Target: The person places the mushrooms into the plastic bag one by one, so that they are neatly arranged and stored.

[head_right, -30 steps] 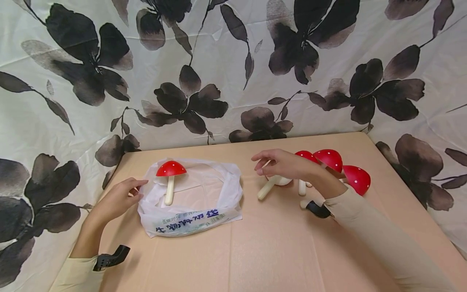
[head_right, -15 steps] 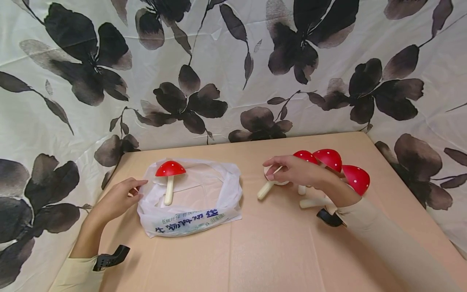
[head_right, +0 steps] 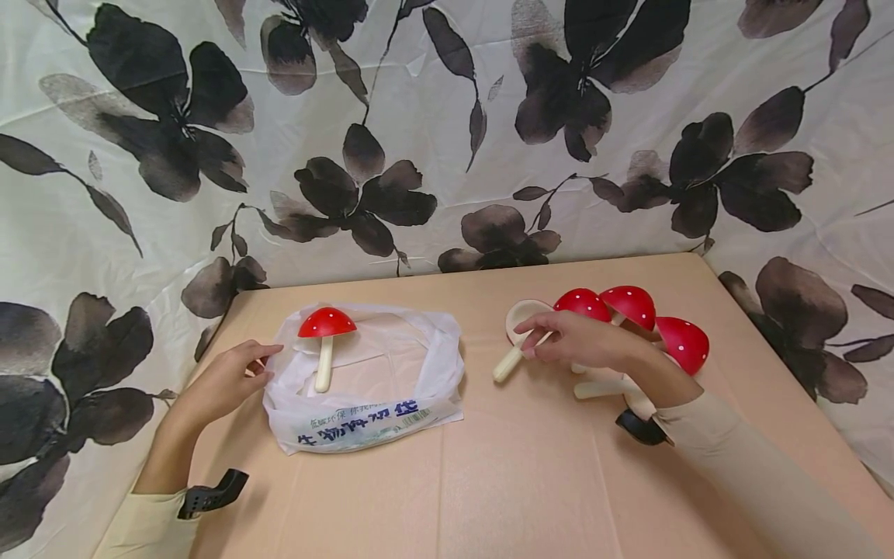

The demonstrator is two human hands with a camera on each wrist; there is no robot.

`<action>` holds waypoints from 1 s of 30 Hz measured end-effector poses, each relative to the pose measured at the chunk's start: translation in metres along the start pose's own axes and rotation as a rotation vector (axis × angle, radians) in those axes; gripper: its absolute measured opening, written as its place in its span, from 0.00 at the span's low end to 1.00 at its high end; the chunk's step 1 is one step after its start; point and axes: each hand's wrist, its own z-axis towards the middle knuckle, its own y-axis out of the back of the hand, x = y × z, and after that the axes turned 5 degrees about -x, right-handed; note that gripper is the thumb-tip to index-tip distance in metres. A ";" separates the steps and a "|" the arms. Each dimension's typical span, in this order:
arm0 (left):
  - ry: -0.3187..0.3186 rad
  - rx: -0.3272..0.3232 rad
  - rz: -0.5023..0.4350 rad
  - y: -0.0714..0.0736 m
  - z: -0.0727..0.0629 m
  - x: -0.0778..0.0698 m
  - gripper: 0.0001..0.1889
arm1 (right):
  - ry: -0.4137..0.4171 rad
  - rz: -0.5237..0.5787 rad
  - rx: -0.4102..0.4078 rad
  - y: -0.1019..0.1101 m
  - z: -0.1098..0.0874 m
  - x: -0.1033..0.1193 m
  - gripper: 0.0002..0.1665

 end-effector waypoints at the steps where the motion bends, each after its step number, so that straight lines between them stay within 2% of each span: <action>1: -0.001 -0.001 0.000 0.000 0.000 0.000 0.21 | -0.006 0.000 0.004 -0.001 0.000 -0.001 0.35; 9: -0.001 -0.004 0.004 -0.002 0.000 0.001 0.20 | -0.073 0.009 0.049 -0.009 0.003 -0.009 0.37; 14: -0.002 -0.004 0.010 -0.003 0.000 0.002 0.20 | -0.066 0.002 0.052 -0.013 0.007 -0.012 0.40; 22: -0.007 -0.005 -0.002 -0.004 0.000 0.007 0.21 | -0.051 0.026 0.068 -0.017 0.013 -0.013 0.35; 30: -0.007 -0.012 0.009 -0.004 0.000 0.006 0.20 | -0.120 -0.040 -0.005 -0.016 0.016 -0.012 0.32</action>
